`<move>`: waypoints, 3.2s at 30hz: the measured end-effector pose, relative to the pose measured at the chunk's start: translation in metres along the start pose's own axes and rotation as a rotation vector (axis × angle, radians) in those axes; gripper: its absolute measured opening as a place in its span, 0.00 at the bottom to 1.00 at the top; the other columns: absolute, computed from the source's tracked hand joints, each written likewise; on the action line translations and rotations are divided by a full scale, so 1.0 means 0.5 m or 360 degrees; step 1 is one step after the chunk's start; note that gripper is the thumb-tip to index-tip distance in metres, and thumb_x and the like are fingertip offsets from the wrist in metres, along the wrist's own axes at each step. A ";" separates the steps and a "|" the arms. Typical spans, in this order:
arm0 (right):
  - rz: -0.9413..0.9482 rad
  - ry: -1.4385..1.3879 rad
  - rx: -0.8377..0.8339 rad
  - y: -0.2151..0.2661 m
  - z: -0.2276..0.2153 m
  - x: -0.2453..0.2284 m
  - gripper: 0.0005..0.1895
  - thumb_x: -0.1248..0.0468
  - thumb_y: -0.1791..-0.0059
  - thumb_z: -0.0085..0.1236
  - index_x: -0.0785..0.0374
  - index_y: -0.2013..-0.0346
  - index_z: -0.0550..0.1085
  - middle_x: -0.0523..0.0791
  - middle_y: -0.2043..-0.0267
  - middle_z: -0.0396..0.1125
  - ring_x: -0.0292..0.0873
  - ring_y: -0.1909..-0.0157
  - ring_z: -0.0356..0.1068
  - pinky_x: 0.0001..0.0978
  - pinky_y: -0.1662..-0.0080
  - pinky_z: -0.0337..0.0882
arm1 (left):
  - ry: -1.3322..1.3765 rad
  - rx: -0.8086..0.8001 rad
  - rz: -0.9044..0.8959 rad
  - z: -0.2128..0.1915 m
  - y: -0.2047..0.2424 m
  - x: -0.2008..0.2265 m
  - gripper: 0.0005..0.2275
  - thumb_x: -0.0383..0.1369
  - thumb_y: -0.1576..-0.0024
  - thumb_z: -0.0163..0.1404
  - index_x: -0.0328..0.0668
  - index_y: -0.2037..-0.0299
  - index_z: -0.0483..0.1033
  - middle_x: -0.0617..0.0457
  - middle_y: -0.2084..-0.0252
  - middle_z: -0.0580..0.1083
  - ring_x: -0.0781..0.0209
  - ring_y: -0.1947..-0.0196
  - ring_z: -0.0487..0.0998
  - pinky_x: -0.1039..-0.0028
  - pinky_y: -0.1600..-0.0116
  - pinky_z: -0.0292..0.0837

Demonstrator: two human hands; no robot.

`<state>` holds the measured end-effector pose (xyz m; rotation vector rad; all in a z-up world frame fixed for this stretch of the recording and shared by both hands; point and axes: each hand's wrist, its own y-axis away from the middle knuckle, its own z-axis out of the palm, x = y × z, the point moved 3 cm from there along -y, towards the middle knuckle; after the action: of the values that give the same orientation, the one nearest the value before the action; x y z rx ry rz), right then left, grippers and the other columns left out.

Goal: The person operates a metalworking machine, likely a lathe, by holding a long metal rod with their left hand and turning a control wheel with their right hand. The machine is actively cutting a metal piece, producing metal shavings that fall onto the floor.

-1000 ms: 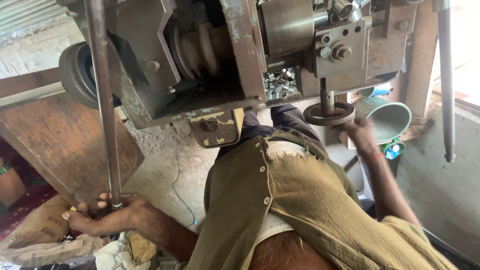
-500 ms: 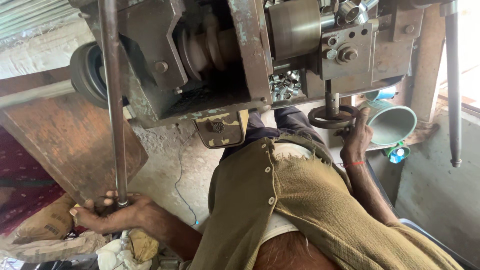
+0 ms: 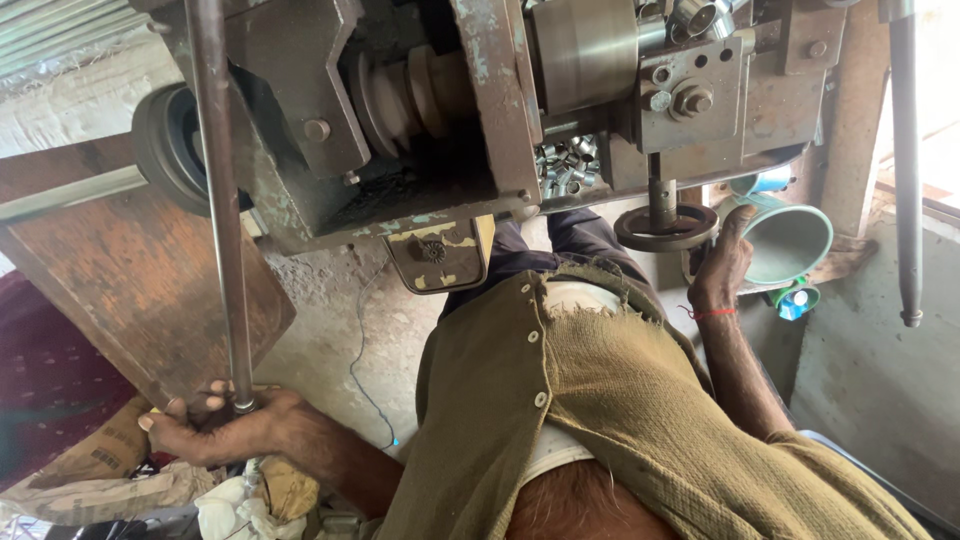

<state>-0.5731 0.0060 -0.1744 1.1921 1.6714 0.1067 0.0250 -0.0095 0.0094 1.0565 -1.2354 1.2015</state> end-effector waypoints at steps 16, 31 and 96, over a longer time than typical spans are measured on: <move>-0.0275 0.0464 -0.0076 -0.003 -0.012 0.004 0.53 0.29 0.40 0.21 0.71 0.82 0.70 0.44 0.84 0.60 0.36 0.82 0.60 0.32 0.72 0.66 | 0.0091 -0.0022 -0.0041 -0.022 -0.016 -0.019 0.15 0.41 0.40 0.56 0.37 0.62 0.70 0.55 0.70 0.66 0.68 0.77 0.68 0.78 0.71 0.68; -0.0140 0.0824 -0.0970 -0.017 -0.064 0.029 0.19 0.57 0.45 0.39 0.60 0.47 0.74 0.52 0.51 0.76 0.49 0.48 0.75 0.42 0.44 0.72 | 0.0099 -0.0023 -0.0035 -0.021 -0.013 -0.014 0.15 0.41 0.41 0.59 0.36 0.63 0.72 0.53 0.67 0.69 0.66 0.76 0.71 0.77 0.71 0.68; -0.2335 0.1289 -0.1157 -0.232 0.215 -0.631 0.35 0.62 0.57 0.78 0.68 0.39 0.72 0.54 0.45 0.73 0.52 0.47 0.75 0.41 0.44 0.76 | -0.0272 -0.0824 -0.0056 -0.028 0.322 0.068 0.13 0.36 0.32 0.53 0.30 0.60 0.76 0.48 0.71 0.73 0.63 0.72 0.71 0.75 0.60 0.67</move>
<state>-0.5745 -0.3335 -0.0778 -0.8614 2.4655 0.2505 -0.1349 0.0230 0.0342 0.7961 -1.5470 0.7124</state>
